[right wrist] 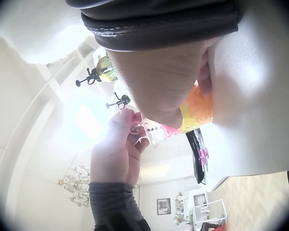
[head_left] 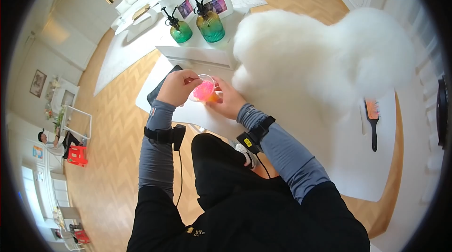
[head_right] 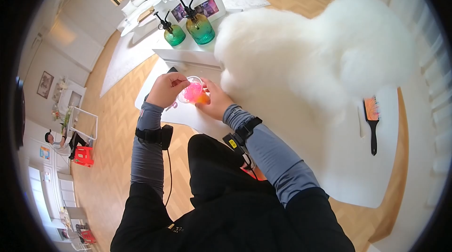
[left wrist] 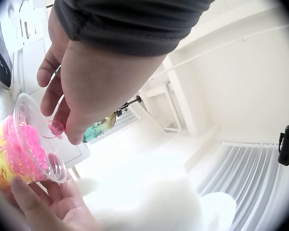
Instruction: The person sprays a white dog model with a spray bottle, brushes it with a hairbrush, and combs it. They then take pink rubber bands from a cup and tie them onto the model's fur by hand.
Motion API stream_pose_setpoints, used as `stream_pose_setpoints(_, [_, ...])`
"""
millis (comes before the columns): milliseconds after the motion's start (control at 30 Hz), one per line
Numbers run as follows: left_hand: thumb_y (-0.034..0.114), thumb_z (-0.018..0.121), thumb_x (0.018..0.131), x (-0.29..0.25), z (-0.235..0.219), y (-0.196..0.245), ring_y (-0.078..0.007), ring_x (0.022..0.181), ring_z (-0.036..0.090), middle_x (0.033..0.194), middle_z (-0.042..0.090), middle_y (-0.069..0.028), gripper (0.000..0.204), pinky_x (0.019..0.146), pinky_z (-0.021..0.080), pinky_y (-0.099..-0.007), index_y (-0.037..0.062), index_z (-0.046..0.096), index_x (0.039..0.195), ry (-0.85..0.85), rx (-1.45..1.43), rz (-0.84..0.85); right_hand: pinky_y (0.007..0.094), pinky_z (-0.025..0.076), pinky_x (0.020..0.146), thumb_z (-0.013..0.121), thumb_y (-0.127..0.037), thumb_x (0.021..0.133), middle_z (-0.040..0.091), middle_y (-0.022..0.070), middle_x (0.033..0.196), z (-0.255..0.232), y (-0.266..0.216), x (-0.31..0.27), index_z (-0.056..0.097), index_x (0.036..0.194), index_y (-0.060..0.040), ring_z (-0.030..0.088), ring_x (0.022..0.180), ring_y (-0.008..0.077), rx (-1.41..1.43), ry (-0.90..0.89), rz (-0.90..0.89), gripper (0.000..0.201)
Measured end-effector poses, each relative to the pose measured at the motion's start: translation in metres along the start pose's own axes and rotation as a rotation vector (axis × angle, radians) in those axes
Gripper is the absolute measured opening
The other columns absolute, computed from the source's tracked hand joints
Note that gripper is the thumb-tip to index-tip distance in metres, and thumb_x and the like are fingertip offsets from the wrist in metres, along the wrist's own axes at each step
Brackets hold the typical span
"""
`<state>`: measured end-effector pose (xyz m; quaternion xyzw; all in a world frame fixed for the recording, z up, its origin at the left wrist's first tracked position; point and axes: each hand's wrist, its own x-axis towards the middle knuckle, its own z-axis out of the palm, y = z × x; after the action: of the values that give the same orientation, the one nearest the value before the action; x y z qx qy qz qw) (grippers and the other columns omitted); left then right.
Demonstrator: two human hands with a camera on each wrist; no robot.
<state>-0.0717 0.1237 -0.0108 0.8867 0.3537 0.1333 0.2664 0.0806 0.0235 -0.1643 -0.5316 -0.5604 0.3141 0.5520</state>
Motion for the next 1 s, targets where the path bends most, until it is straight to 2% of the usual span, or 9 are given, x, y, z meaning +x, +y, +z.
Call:
stream_pose_setpoints(133, [0.019,0.075,0.095,0.002,-0.002,-0.007,-0.0168,0.055,0.063,0.077,0.070,-0.0103,0.022,0.049,0.049,-0.0318,-0.0025,0.074,0.097,0.005,-0.031,0.016,0.0371,0.060,0.097,0.081,-0.018,0.089,0.051,0.0209,0.142,0.000,-0.001,-0.001,0.029,0.161,-0.0043,0.059,0.128,0.0293,-0.026,0.022,-0.024,0.090])
stream_pose_setpoints(267, [0.019,0.074,0.096,0.002,-0.002,-0.010,-0.0145,0.056,0.061,0.076,0.069,-0.0086,0.021,0.048,0.048,-0.0307,-0.0026,0.073,0.097,-0.006,-0.077,-0.015,0.0367,0.061,0.094,0.081,-0.018,0.088,0.052,0.0211,0.141,0.001,-0.002,-0.003,0.029,0.161,-0.0047,0.058,0.127,0.0294,-0.080,0.042,-0.074,0.091])
stream_pose_setpoints(367, [0.020,0.075,0.096,0.005,0.002,-0.020,-0.0136,0.058,0.059,0.076,0.067,-0.0074,0.022,0.049,0.048,-0.0306,-0.0024,0.072,0.097,-0.007,-0.082,-0.025,0.0391,0.060,0.095,0.082,-0.023,0.085,0.055,0.0209,0.138,0.001,-0.005,-0.006,0.033,0.159,-0.0075,0.059,0.126,0.0333,-0.085,0.091,-0.074,0.090])
stream_pose_setpoints(567, [0.022,0.075,0.097,0.008,0.005,-0.025,-0.0123,0.064,0.059,0.077,0.067,-0.0067,0.024,0.052,0.049,-0.0303,-0.0016,0.072,0.098,0.046,-0.152,0.023,0.0337,0.062,0.085,0.084,-0.021,0.083,0.055,0.0183,0.133,-0.001,-0.015,-0.006,0.036,0.158,-0.0092,0.061,0.120,0.0292,-0.072,0.193,-0.129,0.089])
stream_pose_setpoints(633, [0.019,0.075,0.099,0.007,0.002,-0.020,-0.0083,0.072,0.059,0.078,0.065,-0.0012,0.021,0.065,0.049,-0.0266,-0.0017,0.070,0.100,-0.011,-0.136,-0.025,0.0337,0.060,0.081,0.085,-0.023,0.083,0.056,0.0167,0.129,-0.002,-0.017,-0.007,0.039,0.156,-0.0102,0.062,0.113,0.0262,-0.106,0.229,-0.190,0.087])
stream_pose_setpoints(667, [0.019,0.075,0.099,0.005,0.000,-0.015,-0.0083,0.072,0.059,0.078,0.065,-0.0012,0.021,0.065,0.049,-0.0266,-0.0017,0.070,0.100,-0.010,-0.137,-0.025,0.0337,0.060,0.081,0.085,-0.023,0.083,0.056,0.0167,0.129,-0.004,-0.020,-0.008,0.039,0.156,-0.0102,0.062,0.113,0.0262,-0.107,0.228,-0.191,0.087])
stream_pose_setpoints(767, [0.020,0.074,0.100,0.002,0.005,-0.008,-0.0082,0.073,0.060,0.078,0.065,-0.0010,0.021,0.065,0.049,-0.0261,-0.0013,0.070,0.100,-0.031,-0.142,-0.070,0.0337,0.056,0.075,0.084,-0.026,0.085,0.060,0.0134,0.119,-0.010,-0.031,-0.012,0.052,0.147,-0.0097,0.064,0.098,0.0236,-0.136,0.239,-0.192,0.072])
stream_pose_setpoints(833, [0.023,0.075,0.097,0.004,0.015,-0.017,-0.0114,0.069,0.059,0.077,0.067,-0.0057,0.025,0.062,0.050,-0.0285,-0.0012,0.073,0.100,-0.045,-0.146,0.059,0.0338,0.052,0.072,0.083,-0.030,0.088,0.064,0.0110,0.104,-0.014,-0.042,-0.013,0.067,0.130,-0.0070,0.063,0.084,0.0230,-0.221,0.221,-0.171,0.050])
stream_pose_setpoints(1000, [0.022,0.075,0.097,0.002,0.026,-0.008,-0.0109,0.070,0.060,0.078,0.068,-0.0053,0.024,0.064,0.050,-0.0282,-0.0018,0.073,0.099,-0.037,-0.247,0.064,0.0349,0.051,0.067,0.078,-0.029,0.093,0.066,0.0101,0.087,-0.010,-0.036,-0.010,0.078,0.107,-0.0061,0.062,0.072,0.0244,-0.171,0.290,-0.188,0.027])
